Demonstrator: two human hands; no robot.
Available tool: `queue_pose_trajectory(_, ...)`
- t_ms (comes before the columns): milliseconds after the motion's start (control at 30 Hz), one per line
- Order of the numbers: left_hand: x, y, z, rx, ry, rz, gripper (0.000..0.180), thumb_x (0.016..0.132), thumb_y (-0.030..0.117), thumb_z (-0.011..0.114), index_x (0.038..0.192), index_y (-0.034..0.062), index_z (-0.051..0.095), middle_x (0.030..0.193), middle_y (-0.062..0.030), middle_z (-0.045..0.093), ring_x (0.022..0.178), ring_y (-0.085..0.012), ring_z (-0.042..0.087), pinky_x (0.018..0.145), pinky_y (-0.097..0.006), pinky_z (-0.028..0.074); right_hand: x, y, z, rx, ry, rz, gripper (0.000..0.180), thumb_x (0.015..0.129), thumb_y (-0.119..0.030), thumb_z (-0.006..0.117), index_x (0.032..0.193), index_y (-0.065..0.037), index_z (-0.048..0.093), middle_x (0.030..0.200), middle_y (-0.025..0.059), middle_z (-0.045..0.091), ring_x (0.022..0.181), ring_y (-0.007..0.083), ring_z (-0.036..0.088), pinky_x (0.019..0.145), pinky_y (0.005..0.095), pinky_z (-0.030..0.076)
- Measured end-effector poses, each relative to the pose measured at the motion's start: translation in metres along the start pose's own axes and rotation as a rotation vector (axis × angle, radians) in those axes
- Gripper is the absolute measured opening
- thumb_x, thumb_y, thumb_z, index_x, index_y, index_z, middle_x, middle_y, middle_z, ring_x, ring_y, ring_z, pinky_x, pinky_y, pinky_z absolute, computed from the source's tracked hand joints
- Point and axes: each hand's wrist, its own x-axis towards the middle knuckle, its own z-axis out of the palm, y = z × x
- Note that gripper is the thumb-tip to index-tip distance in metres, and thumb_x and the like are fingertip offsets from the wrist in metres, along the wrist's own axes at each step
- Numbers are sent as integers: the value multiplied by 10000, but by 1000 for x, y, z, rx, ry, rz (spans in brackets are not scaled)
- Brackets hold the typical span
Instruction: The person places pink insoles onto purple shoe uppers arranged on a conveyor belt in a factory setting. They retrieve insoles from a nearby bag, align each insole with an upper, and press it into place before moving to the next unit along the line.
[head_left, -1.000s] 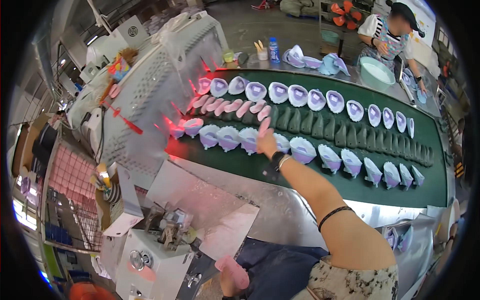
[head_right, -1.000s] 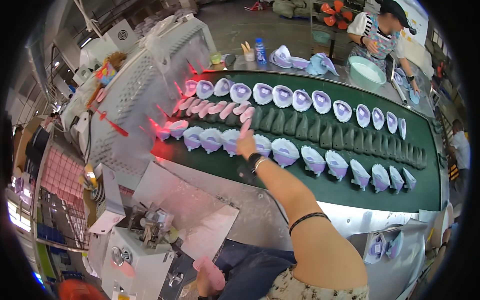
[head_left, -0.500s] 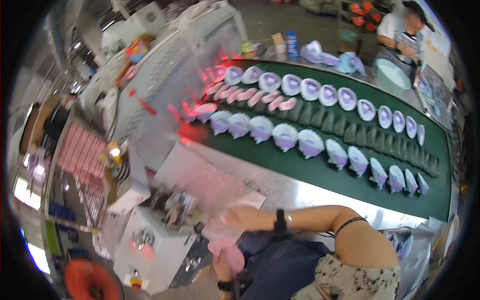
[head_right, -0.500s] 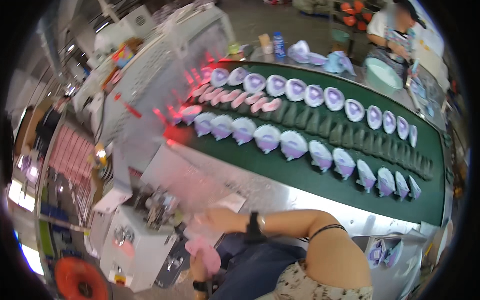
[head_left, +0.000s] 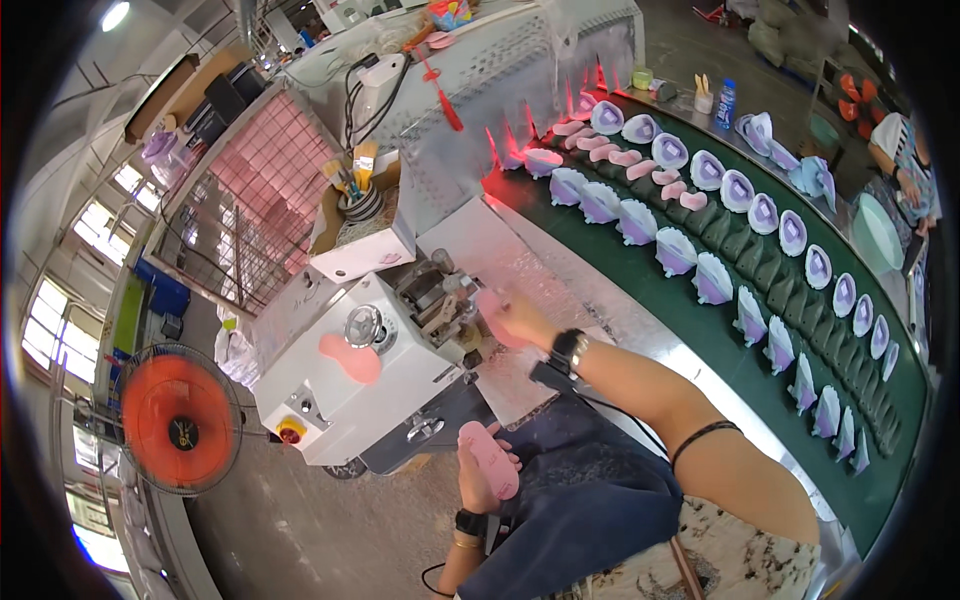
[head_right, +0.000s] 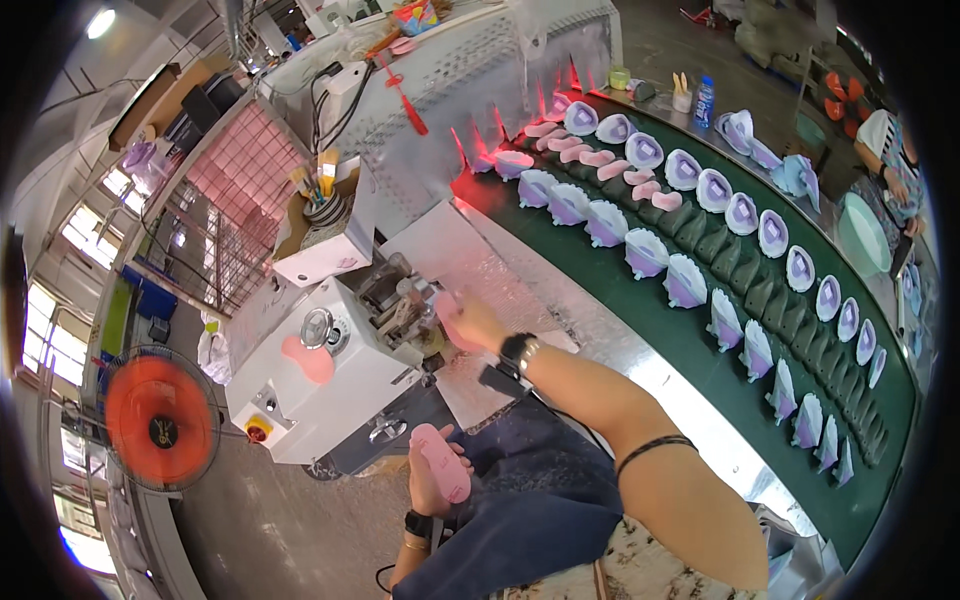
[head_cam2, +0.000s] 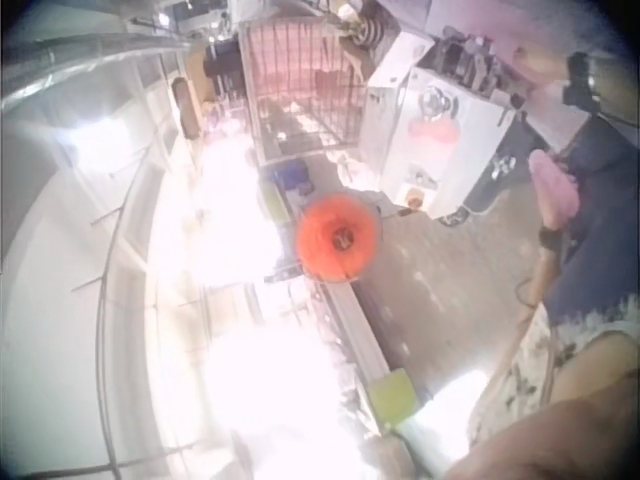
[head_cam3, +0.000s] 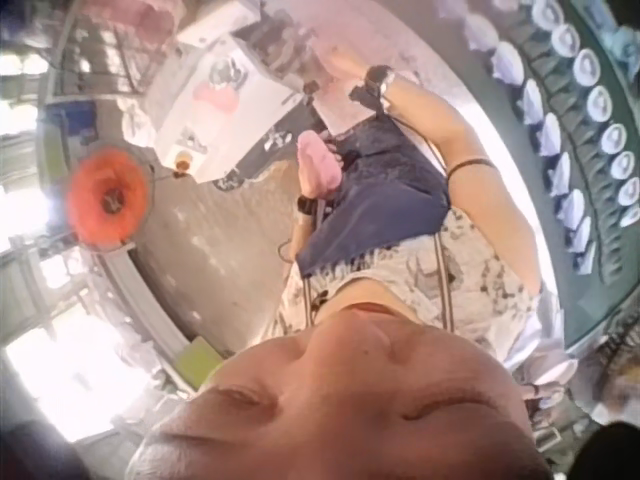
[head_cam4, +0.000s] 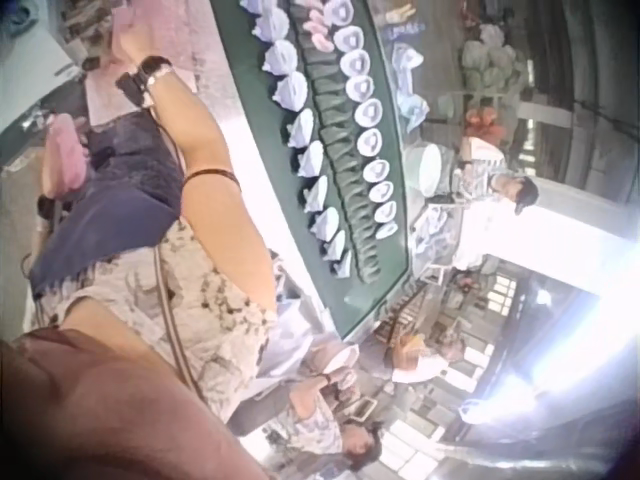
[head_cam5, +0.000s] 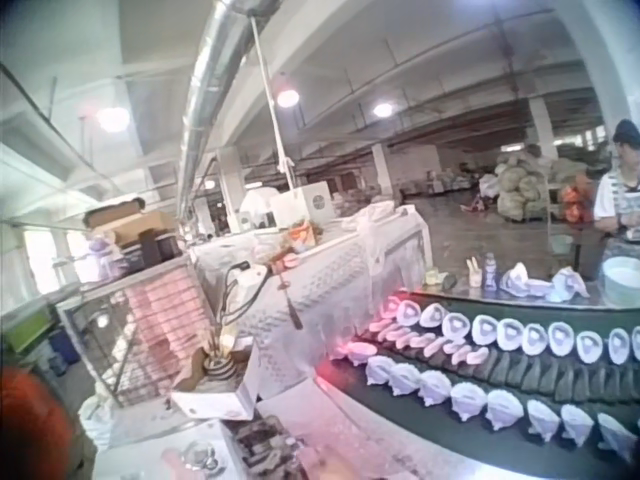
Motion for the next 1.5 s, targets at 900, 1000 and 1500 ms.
queue_pose_trajectory(900,26,-21,17,152,-88,-466,351,967,364,357,792,120,539,625,-76,501,542,-250,485,479,-370,390,41,154,-219,389,590,287,111,911,-68,401,1021,-76,421,730,158,601,610,306,628,501,420,513)
queue_pose_trajectory(1000,25,-8,70,981,293,-464,307,971,387,348,908,147,529,635,-59,480,544,-229,470,498,-369,399,36,224,-290,-122,1040,396,271,724,-55,593,977,40,591,808,230,638,809,418,613,729,444,486)
queue_pose_trajectory(1500,54,-40,-6,109,-9,-121,506,953,465,434,1176,13,474,931,-136,628,788,-284,653,641,-357,550,-167,-20,-75,136,-546,-23,322,859,-338,652,898,-21,611,772,123,614,703,181,561,636,328,447)
